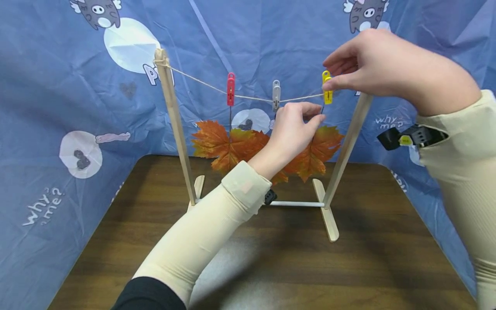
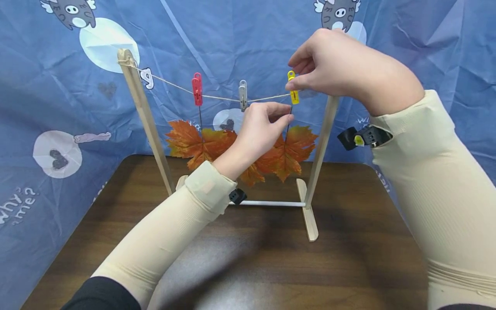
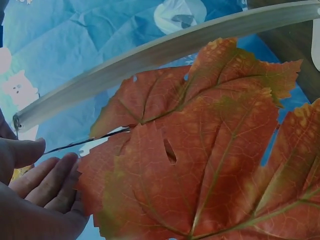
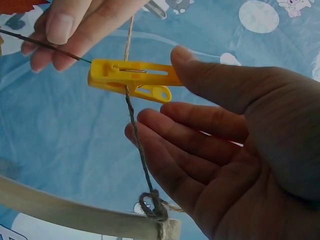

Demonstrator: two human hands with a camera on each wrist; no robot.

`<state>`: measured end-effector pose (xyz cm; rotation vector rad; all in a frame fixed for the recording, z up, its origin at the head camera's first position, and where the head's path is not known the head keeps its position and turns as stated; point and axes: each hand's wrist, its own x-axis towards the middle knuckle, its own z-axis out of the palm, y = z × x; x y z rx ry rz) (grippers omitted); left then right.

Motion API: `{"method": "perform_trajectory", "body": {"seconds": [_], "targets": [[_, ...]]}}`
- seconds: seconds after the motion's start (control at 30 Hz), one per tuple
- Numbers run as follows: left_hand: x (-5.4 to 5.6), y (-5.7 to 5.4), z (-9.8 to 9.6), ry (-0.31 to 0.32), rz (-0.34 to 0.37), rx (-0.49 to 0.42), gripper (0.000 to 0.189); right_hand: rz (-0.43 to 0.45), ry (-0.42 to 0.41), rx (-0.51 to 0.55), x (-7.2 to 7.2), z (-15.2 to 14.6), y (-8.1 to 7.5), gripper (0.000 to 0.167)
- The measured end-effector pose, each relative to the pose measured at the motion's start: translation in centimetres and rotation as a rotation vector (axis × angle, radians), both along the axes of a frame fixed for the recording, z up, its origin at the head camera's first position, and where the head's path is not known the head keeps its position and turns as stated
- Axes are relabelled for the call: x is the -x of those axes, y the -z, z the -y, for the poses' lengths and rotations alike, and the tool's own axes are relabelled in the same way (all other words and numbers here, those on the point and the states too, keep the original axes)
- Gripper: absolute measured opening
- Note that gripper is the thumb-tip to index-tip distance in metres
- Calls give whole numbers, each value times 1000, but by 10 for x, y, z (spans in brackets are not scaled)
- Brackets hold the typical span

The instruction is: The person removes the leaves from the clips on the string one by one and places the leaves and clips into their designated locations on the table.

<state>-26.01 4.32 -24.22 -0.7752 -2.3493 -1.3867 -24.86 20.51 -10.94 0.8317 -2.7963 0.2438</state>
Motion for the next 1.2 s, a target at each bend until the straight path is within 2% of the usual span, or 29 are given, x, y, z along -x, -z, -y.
{"method": "perform_trajectory", "body": {"seconds": [0.2, 0.4, 0.83, 1.2], "targets": [[4, 0, -1, 0, 2, -11, 21, 22, 3, -31, 10, 0, -3, 48], [6, -2, -2, -11, 2, 1, 18, 15, 6, -49, 14, -1, -6, 44], [7, -4, -1, -19, -39, 56, 15, 12, 7, -56, 12, 1, -7, 36], [5, -3, -3, 2, -88, 71, 14, -57, -18, -58, 9, 0, -1, 28]]}}
